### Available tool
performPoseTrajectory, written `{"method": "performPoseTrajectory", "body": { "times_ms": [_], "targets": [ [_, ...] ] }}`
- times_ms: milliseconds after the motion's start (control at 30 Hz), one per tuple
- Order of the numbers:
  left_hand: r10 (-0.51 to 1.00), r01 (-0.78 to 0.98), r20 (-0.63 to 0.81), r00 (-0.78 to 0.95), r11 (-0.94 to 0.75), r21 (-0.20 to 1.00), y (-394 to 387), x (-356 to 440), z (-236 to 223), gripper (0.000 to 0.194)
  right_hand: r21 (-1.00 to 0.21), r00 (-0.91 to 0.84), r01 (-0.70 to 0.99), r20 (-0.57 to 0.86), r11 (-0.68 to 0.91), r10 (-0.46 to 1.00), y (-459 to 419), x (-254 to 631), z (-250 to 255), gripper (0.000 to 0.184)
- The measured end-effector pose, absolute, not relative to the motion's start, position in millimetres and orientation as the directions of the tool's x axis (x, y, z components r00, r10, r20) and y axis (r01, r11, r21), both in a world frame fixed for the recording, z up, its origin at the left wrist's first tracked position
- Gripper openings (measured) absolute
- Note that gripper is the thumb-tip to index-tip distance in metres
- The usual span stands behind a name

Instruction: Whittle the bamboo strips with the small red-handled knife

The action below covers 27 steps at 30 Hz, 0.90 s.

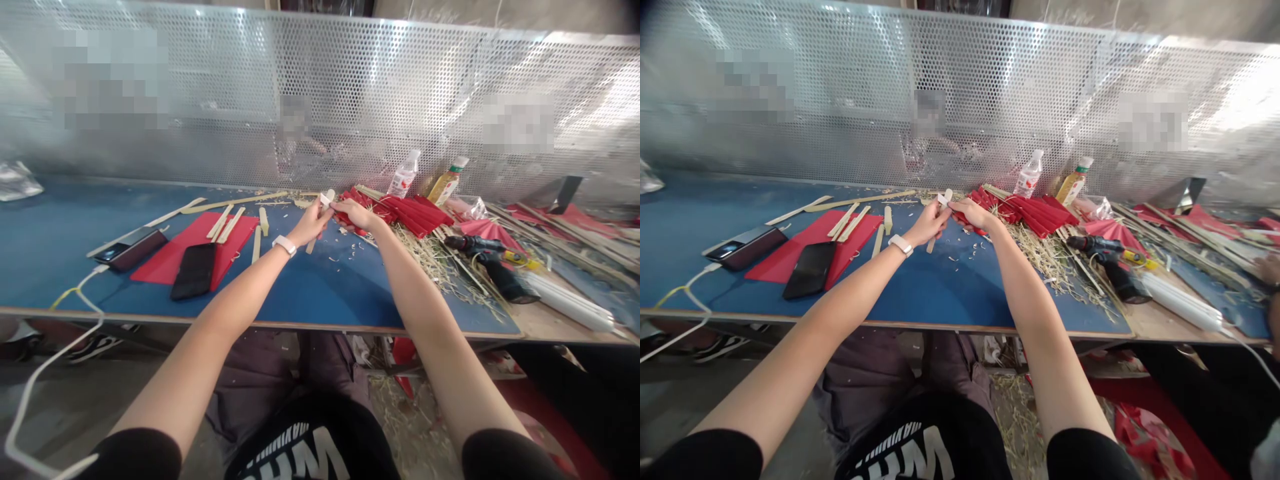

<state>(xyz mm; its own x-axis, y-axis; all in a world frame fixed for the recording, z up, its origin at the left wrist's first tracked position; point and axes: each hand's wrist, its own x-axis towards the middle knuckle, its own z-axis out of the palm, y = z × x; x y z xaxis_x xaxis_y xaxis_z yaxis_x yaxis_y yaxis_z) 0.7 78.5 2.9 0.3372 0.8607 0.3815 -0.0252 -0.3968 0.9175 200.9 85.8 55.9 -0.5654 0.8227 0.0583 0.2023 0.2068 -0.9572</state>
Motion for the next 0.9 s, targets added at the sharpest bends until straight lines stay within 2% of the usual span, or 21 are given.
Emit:
{"method": "performPoseTrajectory", "body": {
  "times_ms": [233,333,500,900],
  "targets": [
    [0.871,-0.010,0.386,0.304,-0.402,0.916,83,2,-7,0.050,-0.976,-0.589,0.155,0.032,0.151,0.807,88,204,49,0.054],
    [0.864,-0.020,0.395,0.311,-0.410,0.912,80,2,-6,0.056,-0.965,-0.589,0.146,0.092,0.217,0.803,88,204,47,0.053],
    [0.863,-0.009,0.398,0.310,-0.416,0.909,83,3,-9,0.068,-0.942,-0.601,0.142,0.161,0.302,0.783,89,205,45,0.062],
    [0.865,-0.035,0.451,0.222,-0.455,0.890,87,5,-16,0.077,-0.986,-0.488,0.026,0.131,0.165,0.863,91,183,30,0.055]
  ]
}}
